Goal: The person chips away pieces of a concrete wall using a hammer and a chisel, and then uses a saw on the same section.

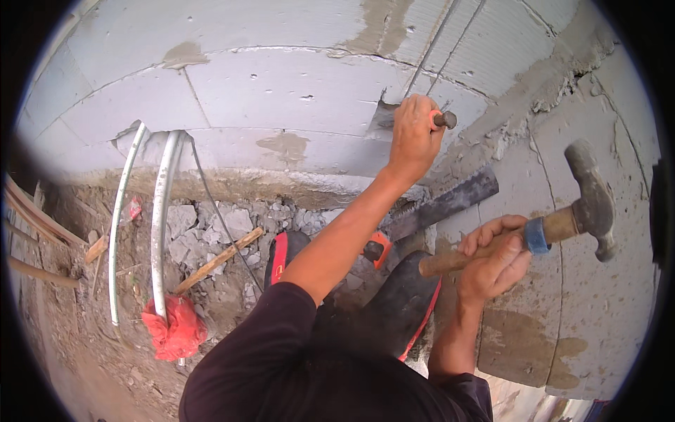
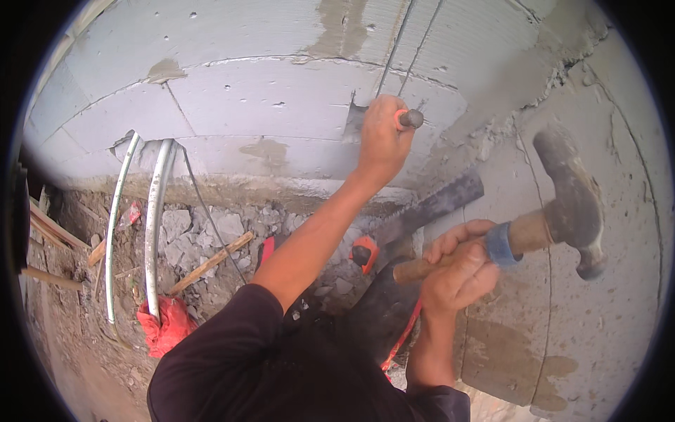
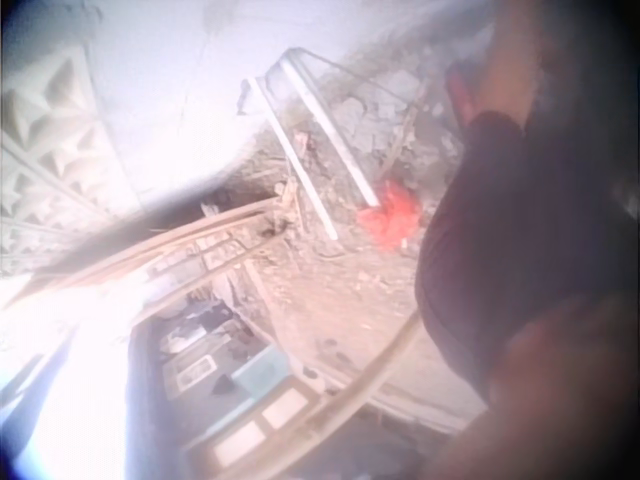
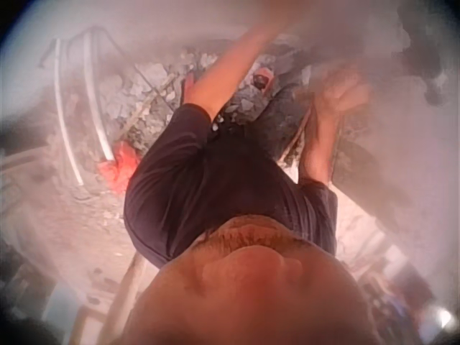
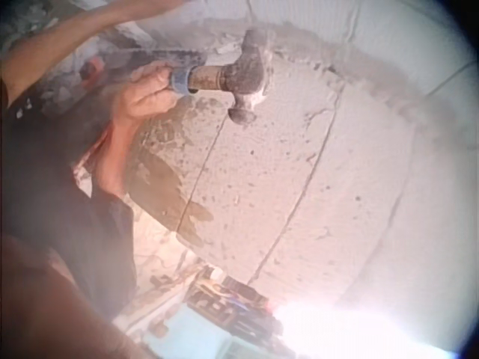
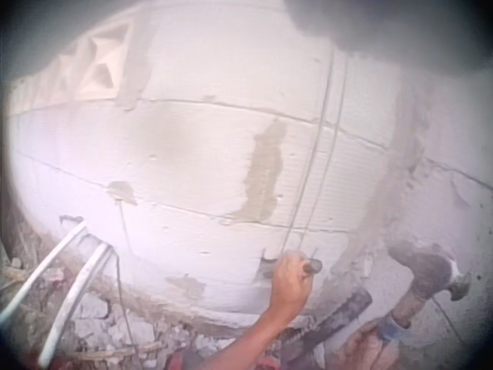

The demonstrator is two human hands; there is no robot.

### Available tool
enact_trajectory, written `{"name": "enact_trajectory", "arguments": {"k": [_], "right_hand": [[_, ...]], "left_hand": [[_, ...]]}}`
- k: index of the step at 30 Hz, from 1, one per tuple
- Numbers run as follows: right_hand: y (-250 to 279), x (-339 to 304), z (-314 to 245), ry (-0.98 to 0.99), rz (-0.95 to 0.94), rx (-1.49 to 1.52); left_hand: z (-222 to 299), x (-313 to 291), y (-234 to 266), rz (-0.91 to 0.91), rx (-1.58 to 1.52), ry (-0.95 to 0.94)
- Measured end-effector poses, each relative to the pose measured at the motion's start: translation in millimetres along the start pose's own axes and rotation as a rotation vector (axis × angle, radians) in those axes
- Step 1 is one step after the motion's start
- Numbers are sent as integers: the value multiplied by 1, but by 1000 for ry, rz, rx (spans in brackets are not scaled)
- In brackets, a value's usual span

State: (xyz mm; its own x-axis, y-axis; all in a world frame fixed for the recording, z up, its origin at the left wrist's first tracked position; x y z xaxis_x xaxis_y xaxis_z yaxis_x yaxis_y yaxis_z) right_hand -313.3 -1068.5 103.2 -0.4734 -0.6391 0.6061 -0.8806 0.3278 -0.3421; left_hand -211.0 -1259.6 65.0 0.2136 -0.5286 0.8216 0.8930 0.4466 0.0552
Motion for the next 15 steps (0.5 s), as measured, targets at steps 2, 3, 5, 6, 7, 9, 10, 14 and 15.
{"name": "enact_trajectory", "arguments": {"k": [2, 3, 5, 6, 7, 9, 10, 14, 15], "right_hand": [[-6, 20, 20, -298, -269, -392], [-5, 21, 27, -450, -400, -588], [-1, 19, 16, -420, -320, -473], [-1, 19, 8, -397, -285, -416], [-5, 14, -2, -315, -132, -243], [-4, 11, 8, -140, -111, -273], [-5, 12, 12, -49, -99, -286], [6, 20, 18, -602, -368, -444], [13, 11, 11, -615, -302, -375]], "left_hand": [[-2, 1, 1, 17, 20, -16], [-2, 0, 1, 21, 28, -23], [-5, -4, 2, -4, 29, -4], [-6, -3, 1, -10, 28, 3], [-5, 0, -2, 4, 26, 0], [0, 0, -2, -3, 37, -4], [0, 1, -1, 0, 55, -9], [-1, -3, -1, -104, 109, 30], [1, -5, -3, -157, 124, 51]]}}
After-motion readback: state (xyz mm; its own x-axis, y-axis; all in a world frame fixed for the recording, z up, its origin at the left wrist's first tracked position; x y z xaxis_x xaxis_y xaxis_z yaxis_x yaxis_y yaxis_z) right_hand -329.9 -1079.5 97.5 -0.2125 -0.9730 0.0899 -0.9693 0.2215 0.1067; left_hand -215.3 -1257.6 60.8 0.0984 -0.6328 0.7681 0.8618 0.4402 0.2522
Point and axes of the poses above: each hand's wrist, its own x-axis towards the middle knuckle, its own y-axis out of the back of the hand, z = x × y, the point moved 5 cm from there along x, towards the middle knuckle, and after that the axes turned 10 degrees about x, right-handed, at the moved point
